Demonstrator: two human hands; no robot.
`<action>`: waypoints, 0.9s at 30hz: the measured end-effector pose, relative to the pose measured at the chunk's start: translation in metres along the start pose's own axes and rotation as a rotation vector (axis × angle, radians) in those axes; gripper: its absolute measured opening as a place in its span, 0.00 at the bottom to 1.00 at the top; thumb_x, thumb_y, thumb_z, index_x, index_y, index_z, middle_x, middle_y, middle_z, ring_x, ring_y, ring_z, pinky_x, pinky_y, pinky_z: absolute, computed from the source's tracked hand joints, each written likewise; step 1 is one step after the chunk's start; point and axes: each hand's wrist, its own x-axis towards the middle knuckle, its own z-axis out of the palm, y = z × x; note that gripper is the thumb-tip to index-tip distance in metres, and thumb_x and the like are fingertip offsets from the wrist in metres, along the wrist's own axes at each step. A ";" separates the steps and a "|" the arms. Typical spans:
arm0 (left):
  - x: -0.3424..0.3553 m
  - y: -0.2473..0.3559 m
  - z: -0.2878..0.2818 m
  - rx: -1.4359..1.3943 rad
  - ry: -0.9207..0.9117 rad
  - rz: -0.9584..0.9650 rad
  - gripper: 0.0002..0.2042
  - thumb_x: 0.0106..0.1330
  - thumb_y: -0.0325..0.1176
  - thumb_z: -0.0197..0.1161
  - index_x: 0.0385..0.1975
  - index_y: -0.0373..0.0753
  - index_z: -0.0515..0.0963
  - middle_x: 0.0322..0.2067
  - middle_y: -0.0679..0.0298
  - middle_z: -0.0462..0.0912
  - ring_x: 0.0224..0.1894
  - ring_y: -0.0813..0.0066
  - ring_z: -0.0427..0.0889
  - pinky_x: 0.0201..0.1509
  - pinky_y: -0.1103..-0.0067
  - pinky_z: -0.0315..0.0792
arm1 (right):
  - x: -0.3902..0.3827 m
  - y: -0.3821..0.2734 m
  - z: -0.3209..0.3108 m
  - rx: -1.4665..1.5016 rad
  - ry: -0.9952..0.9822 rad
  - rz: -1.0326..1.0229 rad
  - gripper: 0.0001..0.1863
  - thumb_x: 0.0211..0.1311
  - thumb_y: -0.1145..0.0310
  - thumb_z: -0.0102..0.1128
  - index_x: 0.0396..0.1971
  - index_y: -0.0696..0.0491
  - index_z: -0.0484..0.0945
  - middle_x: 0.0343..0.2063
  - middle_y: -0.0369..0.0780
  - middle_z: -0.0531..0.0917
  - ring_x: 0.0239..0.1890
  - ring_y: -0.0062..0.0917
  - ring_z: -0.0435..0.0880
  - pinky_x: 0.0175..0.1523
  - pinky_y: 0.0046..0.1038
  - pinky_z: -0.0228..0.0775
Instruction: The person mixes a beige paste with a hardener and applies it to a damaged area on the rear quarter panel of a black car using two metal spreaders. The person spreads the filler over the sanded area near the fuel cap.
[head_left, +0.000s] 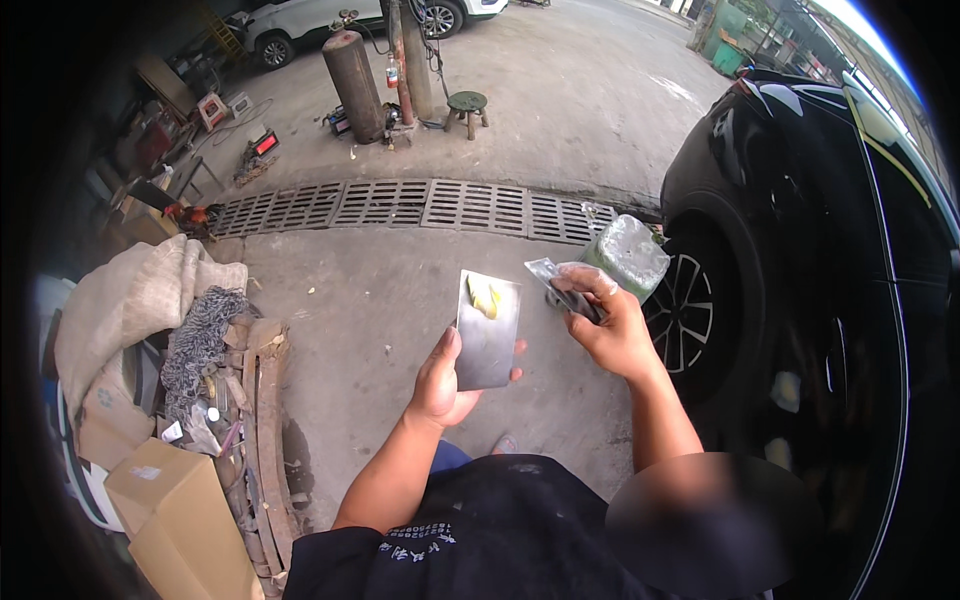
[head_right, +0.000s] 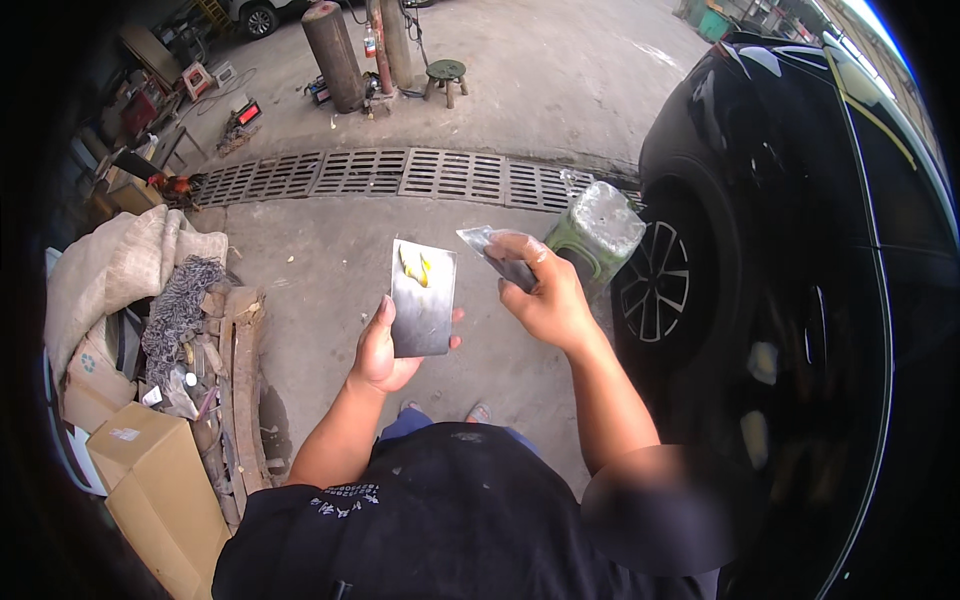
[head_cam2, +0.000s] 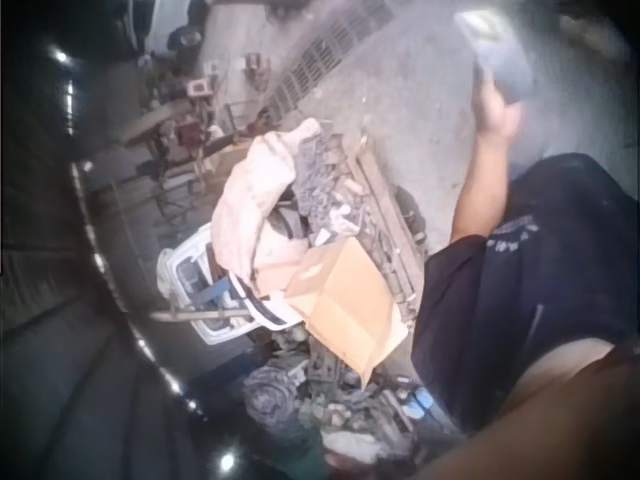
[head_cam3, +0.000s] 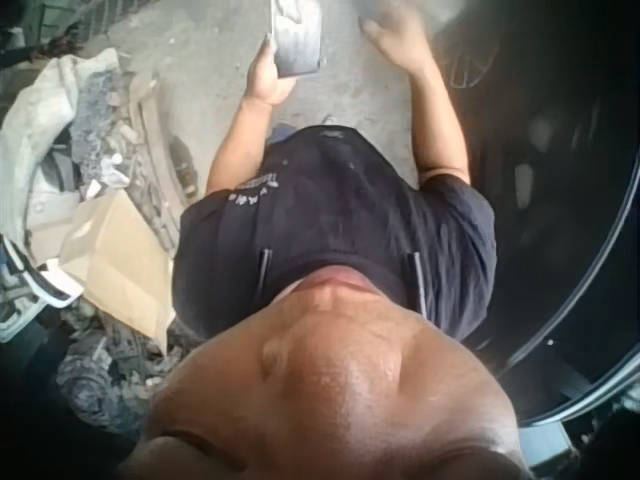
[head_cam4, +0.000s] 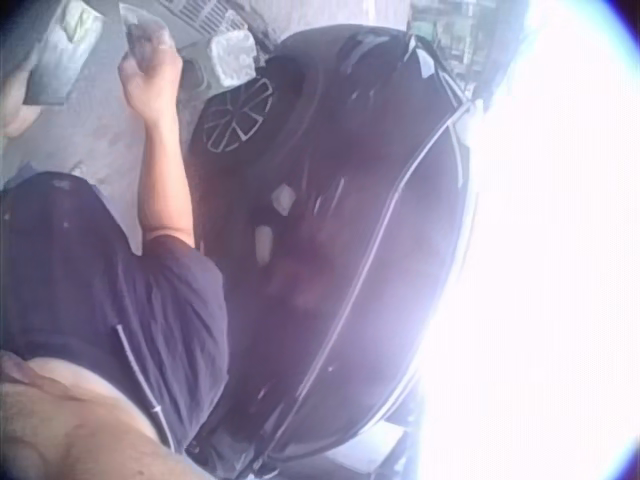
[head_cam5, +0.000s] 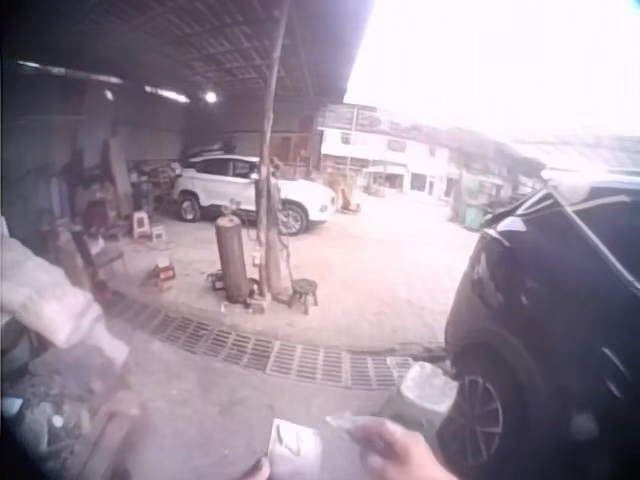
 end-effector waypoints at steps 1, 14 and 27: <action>0.011 -0.001 0.000 0.100 0.086 0.075 0.32 0.68 0.57 0.47 0.65 0.42 0.57 0.60 0.59 0.67 0.59 0.56 0.70 0.54 0.60 0.70 | 0.007 0.000 0.009 0.083 0.111 0.035 0.24 0.43 0.82 0.56 0.47 0.58 0.75 0.44 0.46 0.80 0.47 0.36 0.80 0.53 0.29 0.70; 0.166 0.056 -0.089 0.302 0.081 0.330 0.25 0.75 0.46 0.39 0.65 0.36 0.58 0.55 0.61 0.71 0.53 0.73 0.73 0.53 0.72 0.72 | 0.129 0.049 0.060 -0.138 -0.098 0.022 0.34 0.44 0.82 0.54 0.58 0.56 0.65 0.43 0.44 0.83 0.47 0.32 0.82 0.52 0.28 0.71; 0.280 0.158 -0.145 -0.356 -0.431 -0.434 0.33 0.66 0.55 0.53 0.63 0.37 0.59 0.54 0.47 0.70 0.54 0.41 0.73 0.37 0.53 0.79 | 0.282 0.108 0.023 -0.058 -0.191 -0.194 0.33 0.36 0.87 0.53 0.51 0.54 0.71 0.45 0.42 0.82 0.49 0.38 0.80 0.51 0.34 0.74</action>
